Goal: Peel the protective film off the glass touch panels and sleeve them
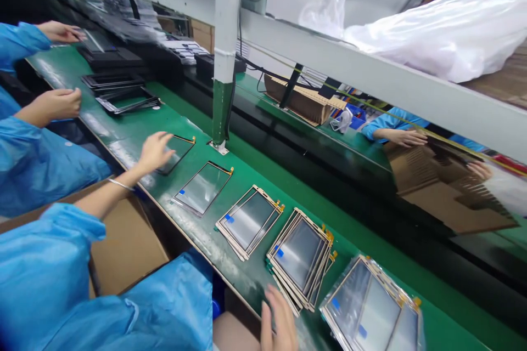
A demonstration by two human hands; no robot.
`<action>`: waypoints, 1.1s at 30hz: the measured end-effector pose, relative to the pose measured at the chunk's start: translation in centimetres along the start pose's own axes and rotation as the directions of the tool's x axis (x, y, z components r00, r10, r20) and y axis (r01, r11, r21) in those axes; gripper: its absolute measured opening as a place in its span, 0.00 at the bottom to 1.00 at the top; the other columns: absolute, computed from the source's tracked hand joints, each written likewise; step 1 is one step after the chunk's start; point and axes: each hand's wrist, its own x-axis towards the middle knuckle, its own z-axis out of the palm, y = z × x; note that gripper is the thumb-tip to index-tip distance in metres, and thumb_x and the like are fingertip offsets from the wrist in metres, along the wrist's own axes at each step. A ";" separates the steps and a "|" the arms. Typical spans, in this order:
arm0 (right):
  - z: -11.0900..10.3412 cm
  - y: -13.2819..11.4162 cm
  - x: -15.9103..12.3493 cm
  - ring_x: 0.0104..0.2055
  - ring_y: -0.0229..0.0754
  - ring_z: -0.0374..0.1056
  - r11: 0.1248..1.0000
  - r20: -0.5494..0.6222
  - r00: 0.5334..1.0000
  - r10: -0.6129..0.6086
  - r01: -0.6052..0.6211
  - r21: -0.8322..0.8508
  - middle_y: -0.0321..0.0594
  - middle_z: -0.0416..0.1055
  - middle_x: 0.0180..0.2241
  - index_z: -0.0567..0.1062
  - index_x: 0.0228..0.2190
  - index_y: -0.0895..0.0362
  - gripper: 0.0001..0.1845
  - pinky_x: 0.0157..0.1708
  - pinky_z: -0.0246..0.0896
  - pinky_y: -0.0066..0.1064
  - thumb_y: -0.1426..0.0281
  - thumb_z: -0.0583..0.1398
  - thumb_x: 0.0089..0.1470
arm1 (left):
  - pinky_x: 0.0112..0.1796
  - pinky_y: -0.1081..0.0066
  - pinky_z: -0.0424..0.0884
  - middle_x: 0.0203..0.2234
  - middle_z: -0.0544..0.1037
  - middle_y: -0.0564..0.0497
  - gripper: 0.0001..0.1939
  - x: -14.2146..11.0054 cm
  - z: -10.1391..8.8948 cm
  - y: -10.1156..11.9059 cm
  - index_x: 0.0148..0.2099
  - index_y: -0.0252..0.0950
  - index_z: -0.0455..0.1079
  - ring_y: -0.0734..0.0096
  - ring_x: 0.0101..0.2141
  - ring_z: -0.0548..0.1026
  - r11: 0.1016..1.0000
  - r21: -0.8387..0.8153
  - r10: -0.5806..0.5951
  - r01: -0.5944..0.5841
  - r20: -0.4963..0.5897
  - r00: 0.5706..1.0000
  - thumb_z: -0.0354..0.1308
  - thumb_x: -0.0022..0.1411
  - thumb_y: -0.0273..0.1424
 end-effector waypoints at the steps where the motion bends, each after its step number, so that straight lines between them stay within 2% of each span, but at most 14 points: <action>1: 1.9 0.2 0.8 0.48 0.51 0.70 1.000 -0.023 1.000 -0.007 0.007 -0.002 0.49 0.73 0.46 0.73 0.40 0.55 0.12 0.45 0.69 0.45 0.67 0.53 0.60 | 0.58 0.58 0.50 0.52 0.70 0.40 0.22 -0.6 2.7 0.4 0.54 0.29 0.64 0.57 0.56 0.61 0.998 0.039 0.041 -0.042 0.023 0.999 0.58 0.56 0.26; 3: 5.6 0.5 2.8 0.53 0.53 0.66 1.000 0.012 1.000 0.001 -0.001 -0.024 0.52 0.68 0.52 0.73 0.44 0.57 0.17 0.49 0.65 0.47 0.62 0.52 0.60 | 0.60 0.58 0.45 0.52 0.70 0.41 0.15 -2.2 8.6 0.9 0.46 0.31 0.71 0.57 0.58 0.59 0.988 0.093 0.111 -0.122 0.123 0.986 0.58 0.57 0.30; 6: 9.1 0.6 5.4 0.61 0.56 0.56 0.995 0.112 0.991 0.074 -0.067 -0.068 0.58 0.58 0.59 0.68 0.52 0.62 0.27 0.55 0.57 0.51 0.57 0.50 0.59 | 0.62 0.58 0.39 0.56 0.67 0.41 0.13 -4.9 16.3 0.9 0.42 0.33 0.74 0.54 0.61 0.55 0.977 0.104 0.156 -0.187 0.253 0.955 0.61 0.54 0.32; 8: 10.2 0.6 6.2 0.63 0.58 0.50 0.991 0.141 0.982 0.124 -0.114 -0.077 0.60 0.53 0.62 0.65 0.55 0.65 0.31 0.57 0.53 0.52 0.56 0.49 0.59 | 0.62 0.54 0.36 0.58 0.64 0.38 0.15 -6.0 19.4 0.7 0.43 0.32 0.73 0.51 0.63 0.50 0.980 0.086 0.149 -0.180 0.291 0.945 0.62 0.53 0.31; 11: 10.7 0.1 6.3 0.65 0.58 0.44 0.985 0.149 0.974 0.171 -0.165 -0.046 0.60 0.48 0.63 0.64 0.56 0.68 0.34 0.60 0.47 0.54 0.55 0.49 0.58 | 0.61 0.51 0.37 0.60 0.60 0.35 0.21 -6.2 21.3 0.8 0.48 0.31 0.70 0.49 0.64 0.46 0.993 0.019 0.106 -0.118 0.319 0.942 0.63 0.50 0.29; 13: 10.6 -0.4 6.2 0.66 0.58 0.43 0.979 0.148 0.969 0.198 -0.202 0.018 0.59 0.47 0.63 0.64 0.56 0.68 0.35 0.61 0.44 0.54 0.54 0.49 0.57 | 0.60 0.51 0.44 0.60 0.60 0.34 0.24 -5.8 21.8 1.3 0.52 0.32 0.66 0.51 0.63 0.51 0.997 -0.056 0.073 -0.057 0.352 0.933 0.63 0.52 0.30; 16: 9.7 -1.1 6.1 0.66 0.56 0.44 0.927 0.162 0.947 0.276 -0.307 0.215 0.56 0.50 0.63 0.62 0.57 0.65 0.36 0.61 0.43 0.53 0.53 0.51 0.56 | 0.53 0.52 0.61 0.54 0.69 0.31 0.24 -5.7 21.8 2.4 0.57 0.31 0.60 0.55 0.52 0.70 0.979 -0.196 0.047 0.055 0.479 0.877 0.57 0.59 0.32; 19: 7.3 -1.0 6.1 0.61 0.52 0.56 0.763 0.136 0.916 0.378 -0.392 0.514 0.55 0.58 0.60 0.61 0.57 0.60 0.33 0.57 0.55 0.48 0.52 0.51 0.58 | 0.45 0.57 0.70 0.49 0.73 0.30 0.25 -7.2 20.5 3.7 0.57 0.30 0.59 0.57 0.43 0.77 0.942 -0.296 0.057 0.159 0.607 0.793 0.55 0.61 0.36; 21: 5.1 -0.4 6.2 0.54 0.50 0.65 0.639 0.048 0.877 0.478 -0.385 0.666 0.54 0.65 0.55 0.64 0.54 0.58 0.30 0.47 0.65 0.42 0.52 0.52 0.57 | 0.43 0.60 0.71 0.52 0.70 0.30 0.26 -9.0 18.9 4.6 0.58 0.31 0.58 0.54 0.45 0.76 0.924 -0.321 0.063 0.208 0.664 0.745 0.54 0.62 0.39; 23: 2.8 0.2 6.7 0.47 0.47 0.70 0.524 0.012 0.821 0.571 -0.376 0.764 0.52 0.70 0.51 0.69 0.49 0.58 0.28 0.38 0.67 0.35 0.50 0.55 0.55 | 0.41 0.62 0.72 0.56 0.66 0.32 0.26 -10.9 17.1 5.6 0.59 0.33 0.58 0.53 0.48 0.74 0.888 -0.345 0.050 0.304 0.730 0.682 0.55 0.61 0.39; 26: -0.2 0.7 7.9 0.34 0.43 0.72 0.276 0.223 0.791 0.570 -0.440 0.854 0.50 0.76 0.39 0.76 0.37 0.60 0.31 0.29 0.65 0.30 0.44 0.59 0.48 | 0.40 0.66 0.72 0.58 0.65 0.34 0.26 -13.5 15.2 7.0 0.58 0.36 0.59 0.54 0.49 0.74 0.785 -0.358 0.015 0.505 0.826 0.563 0.58 0.60 0.36; 28: -1.5 0.4 8.8 0.26 0.40 0.70 0.168 0.350 0.783 0.515 -0.492 0.854 0.48 0.77 0.29 0.77 0.30 0.61 0.34 0.24 0.63 0.29 0.41 0.59 0.43 | 0.40 0.67 0.72 0.55 0.69 0.35 0.25 -14.7 14.7 7.6 0.58 0.36 0.59 0.55 0.48 0.75 0.745 -0.340 0.006 0.575 0.864 0.503 0.59 0.60 0.35; 30: -2.3 -0.3 9.1 0.23 0.39 0.69 0.208 0.367 0.785 0.499 -0.519 0.829 0.47 0.76 0.25 0.77 0.27 0.62 0.34 0.21 0.59 0.28 0.40 0.59 0.42 | 0.40 0.66 0.71 0.53 0.72 0.36 0.26 -15.4 14.7 7.9 0.58 0.37 0.58 0.56 0.47 0.75 0.731 -0.322 0.005 0.601 0.884 0.468 0.59 0.60 0.35; 33: -2.8 -1.3 8.3 0.22 0.39 0.68 0.422 0.253 0.824 0.506 -0.493 0.761 0.43 0.74 0.23 0.76 0.26 0.60 0.29 0.20 0.58 0.27 0.45 0.60 0.45 | 0.40 0.66 0.72 0.53 0.72 0.36 0.26 -15.8 14.8 8.1 0.59 0.38 0.57 0.56 0.47 0.75 0.729 -0.310 0.018 0.611 0.900 0.435 0.58 0.61 0.37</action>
